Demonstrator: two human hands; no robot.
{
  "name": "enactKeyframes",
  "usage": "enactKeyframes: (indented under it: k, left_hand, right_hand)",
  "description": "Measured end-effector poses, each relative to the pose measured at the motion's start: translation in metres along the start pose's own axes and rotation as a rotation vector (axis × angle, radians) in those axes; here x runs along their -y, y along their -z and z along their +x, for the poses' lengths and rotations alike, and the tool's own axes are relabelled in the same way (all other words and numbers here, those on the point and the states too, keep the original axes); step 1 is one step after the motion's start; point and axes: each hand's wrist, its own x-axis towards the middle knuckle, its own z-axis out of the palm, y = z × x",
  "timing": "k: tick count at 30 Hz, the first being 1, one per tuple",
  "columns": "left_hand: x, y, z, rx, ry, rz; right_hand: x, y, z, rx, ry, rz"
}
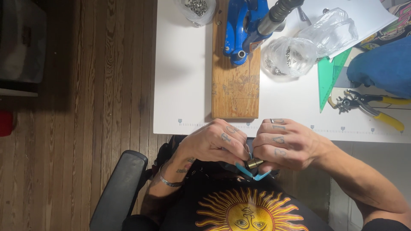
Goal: Installing metal grommets onto a black fabric item using a manual hand press
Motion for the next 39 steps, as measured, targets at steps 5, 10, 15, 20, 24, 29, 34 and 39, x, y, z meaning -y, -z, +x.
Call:
enactKeyframes:
  k: [5,10,15,20,24,29,34,39]
  left_hand:
    - [-0.007,-0.004,0.0,-0.056,0.009,0.108]
    - [-0.023,-0.007,0.009,-0.104,-0.083,0.36]
    - [-0.02,-0.009,0.003,-0.113,-0.095,0.251]
    - [-0.001,-0.009,-0.003,-0.152,-0.135,0.001]
    - [-0.006,-0.008,-0.006,-0.102,-0.088,-0.083]
    - [-0.008,-0.008,-0.008,-0.035,0.038,-0.066]
    - [0.002,-0.011,-0.008,-0.159,-0.09,-0.012]
    - [-0.013,-0.011,-0.003,-0.182,-0.074,0.235]
  right_hand:
    - [0.007,-0.008,-0.001,-0.045,-0.111,0.084]
    - [0.013,-0.013,-0.005,-0.098,-0.319,0.25]
    - [0.018,-0.022,-0.013,-0.095,-0.232,0.173]
    - [0.007,-0.024,-0.023,-0.098,-0.015,-0.104]
    - [0.008,0.001,-0.016,0.053,0.207,-0.421]
    - [0.014,0.025,0.009,0.233,0.347,-0.51]
    - [0.008,0.006,-0.001,-0.037,0.179,-0.392]
    - [0.009,0.005,-0.003,-0.098,0.077,-0.32]
